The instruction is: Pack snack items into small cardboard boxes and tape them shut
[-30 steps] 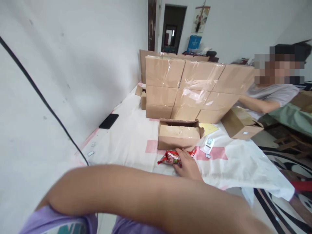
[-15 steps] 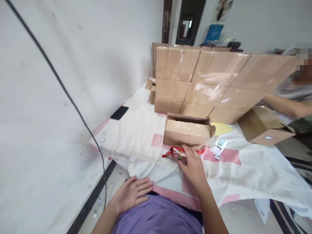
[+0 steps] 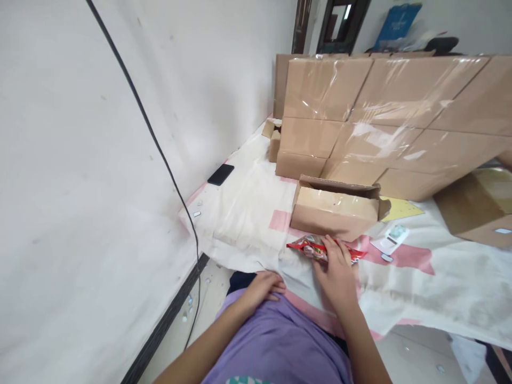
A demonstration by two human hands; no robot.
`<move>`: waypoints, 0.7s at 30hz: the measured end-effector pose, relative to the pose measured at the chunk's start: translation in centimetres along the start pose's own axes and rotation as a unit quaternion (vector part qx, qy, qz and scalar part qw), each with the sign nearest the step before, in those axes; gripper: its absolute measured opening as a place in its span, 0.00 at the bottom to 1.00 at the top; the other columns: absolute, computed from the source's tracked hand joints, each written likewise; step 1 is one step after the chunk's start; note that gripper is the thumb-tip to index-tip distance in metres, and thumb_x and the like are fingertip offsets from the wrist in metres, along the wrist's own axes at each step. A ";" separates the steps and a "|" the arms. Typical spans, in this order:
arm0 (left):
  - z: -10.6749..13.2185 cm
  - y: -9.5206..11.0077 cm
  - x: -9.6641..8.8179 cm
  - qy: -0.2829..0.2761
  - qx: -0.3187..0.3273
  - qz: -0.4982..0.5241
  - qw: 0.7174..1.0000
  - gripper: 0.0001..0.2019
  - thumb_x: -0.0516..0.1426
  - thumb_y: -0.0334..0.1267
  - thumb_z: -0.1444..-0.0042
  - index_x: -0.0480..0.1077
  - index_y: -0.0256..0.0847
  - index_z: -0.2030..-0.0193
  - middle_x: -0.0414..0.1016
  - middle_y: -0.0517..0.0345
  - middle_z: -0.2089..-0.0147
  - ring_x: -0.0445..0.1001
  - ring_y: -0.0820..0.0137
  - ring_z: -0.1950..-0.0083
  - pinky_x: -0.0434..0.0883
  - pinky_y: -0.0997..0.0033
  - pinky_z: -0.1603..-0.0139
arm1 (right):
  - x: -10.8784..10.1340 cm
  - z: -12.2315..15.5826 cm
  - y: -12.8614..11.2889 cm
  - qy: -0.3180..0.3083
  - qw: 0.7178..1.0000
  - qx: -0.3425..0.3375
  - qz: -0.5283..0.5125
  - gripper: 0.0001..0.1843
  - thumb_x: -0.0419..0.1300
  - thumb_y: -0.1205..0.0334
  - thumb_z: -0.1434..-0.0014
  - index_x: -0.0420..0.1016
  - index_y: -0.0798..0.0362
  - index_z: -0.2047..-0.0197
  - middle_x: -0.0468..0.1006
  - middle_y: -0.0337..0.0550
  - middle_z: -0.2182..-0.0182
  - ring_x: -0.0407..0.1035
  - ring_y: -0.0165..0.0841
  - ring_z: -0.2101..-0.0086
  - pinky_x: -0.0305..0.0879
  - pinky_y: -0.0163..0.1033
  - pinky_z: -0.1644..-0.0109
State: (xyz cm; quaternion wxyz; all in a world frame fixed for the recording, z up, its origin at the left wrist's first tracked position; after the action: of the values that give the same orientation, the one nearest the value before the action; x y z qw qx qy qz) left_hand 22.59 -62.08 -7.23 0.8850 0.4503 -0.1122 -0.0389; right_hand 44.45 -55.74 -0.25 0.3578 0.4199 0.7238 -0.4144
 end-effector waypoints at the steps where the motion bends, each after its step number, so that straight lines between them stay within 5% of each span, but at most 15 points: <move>1: -0.4 0.0 1.0 0.004 0.021 -0.035 0.999 0.21 0.57 0.54 0.44 0.76 0.38 0.56 0.82 0.45 0.50 0.79 0.56 0.47 0.74 0.61 0.48 | 0.0 -0.1 -0.2 0.005 1.000 0.004 0.008 0.28 0.54 0.62 0.34 0.64 0.53 0.31 0.71 0.52 0.32 0.58 0.52 0.31 0.49 0.68 0.28; 4: -2.0 0.0 3.1 -0.026 0.037 -0.108 0.993 0.15 0.56 0.48 0.46 0.76 0.38 0.63 0.81 0.49 0.57 0.78 0.58 0.52 0.71 0.62 0.49 | -0.4 -0.3 -0.7 0.017 0.999 0.015 0.026 0.25 0.54 0.64 0.34 0.68 0.52 0.35 0.73 0.51 0.35 0.60 0.52 0.33 0.35 0.72 0.25; 8: -3.1 0.6 3.8 -0.030 0.060 -0.225 0.972 0.11 0.56 0.45 0.46 0.73 0.39 0.65 0.78 0.52 0.61 0.73 0.60 0.56 0.69 0.61 0.49 | -2.0 -0.2 -0.5 0.012 0.999 0.007 0.034 0.18 0.55 0.68 0.37 0.74 0.49 0.45 0.77 0.49 0.39 0.59 0.53 0.32 0.31 0.74 0.26; 11: -2.1 1.9 4.1 -0.100 0.050 -0.297 0.948 0.12 0.61 0.48 0.48 0.73 0.42 0.69 0.75 0.57 0.69 0.70 0.63 0.63 0.68 0.63 0.54 | -3.8 -0.2 0.5 -0.006 0.999 -0.039 -0.009 0.13 0.58 0.66 0.39 0.75 0.50 0.51 0.75 0.53 0.38 0.59 0.54 0.31 0.49 0.68 0.27; 14: 0.5 5.3 3.7 -0.287 -0.002 -0.292 0.912 0.19 0.58 0.57 0.43 0.76 0.43 0.68 0.73 0.59 0.71 0.67 0.67 0.70 0.65 0.67 0.65 | -6.0 -0.4 2.1 -0.022 0.991 -0.068 -0.115 0.19 0.61 0.62 0.38 0.71 0.50 0.43 0.74 0.55 0.37 0.71 0.49 0.39 0.72 0.54 0.39; 16: 2.0 8.7 3.0 -0.388 -0.009 -0.234 0.891 0.24 0.54 0.63 0.39 0.78 0.44 0.59 0.75 0.57 0.66 0.70 0.67 0.69 0.64 0.68 0.71 | -7.9 -0.8 3.6 0.030 0.982 -0.040 -0.184 0.24 0.64 0.58 0.38 0.68 0.50 0.40 0.79 0.53 0.44 0.79 0.44 0.50 0.78 0.48 0.50; 17: 2.3 10.6 2.6 -0.394 0.029 -0.217 0.893 0.24 0.54 0.63 0.39 0.77 0.44 0.55 0.77 0.55 0.63 0.73 0.65 0.66 0.66 0.68 0.70 | -9.0 -1.2 4.2 0.067 0.975 -0.020 -0.212 0.24 0.66 0.55 0.39 0.68 0.50 0.41 0.81 0.51 0.49 0.80 0.43 0.55 0.79 0.46 0.55; 19: 1.6 14.4 1.8 -0.245 0.207 -0.243 0.915 0.18 0.57 0.55 0.37 0.75 0.43 0.53 0.79 0.54 0.60 0.76 0.65 0.60 0.71 0.66 0.61 | -11.6 -2.3 5.0 0.151 0.963 0.019 -0.224 0.25 0.71 0.51 0.43 0.72 0.52 0.46 0.82 0.48 0.57 0.80 0.43 0.61 0.79 0.47 0.58; 21: -0.4 17.5 1.4 0.032 0.360 -0.263 0.894 0.18 0.62 0.49 0.40 0.72 0.43 0.47 0.77 0.53 0.54 0.76 0.63 0.55 0.73 0.62 0.53 | -14.1 -3.8 5.1 0.223 0.957 0.043 -0.178 0.27 0.74 0.49 0.48 0.75 0.51 0.49 0.81 0.49 0.56 0.79 0.45 0.59 0.79 0.52 0.52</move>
State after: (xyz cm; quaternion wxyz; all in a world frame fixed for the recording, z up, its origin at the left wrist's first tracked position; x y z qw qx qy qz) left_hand 23.51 -51.67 6.93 0.6225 0.7524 0.0325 -0.2129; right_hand 53.91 -55.18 11.98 0.0891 0.3809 0.8297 -0.3983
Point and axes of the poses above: each hand's wrist, its own z-axis away from the middle knuckle, its own x-axis out of the palm, y = z × x, the point moved 1 cm from there along -z, towards the middle knuckle
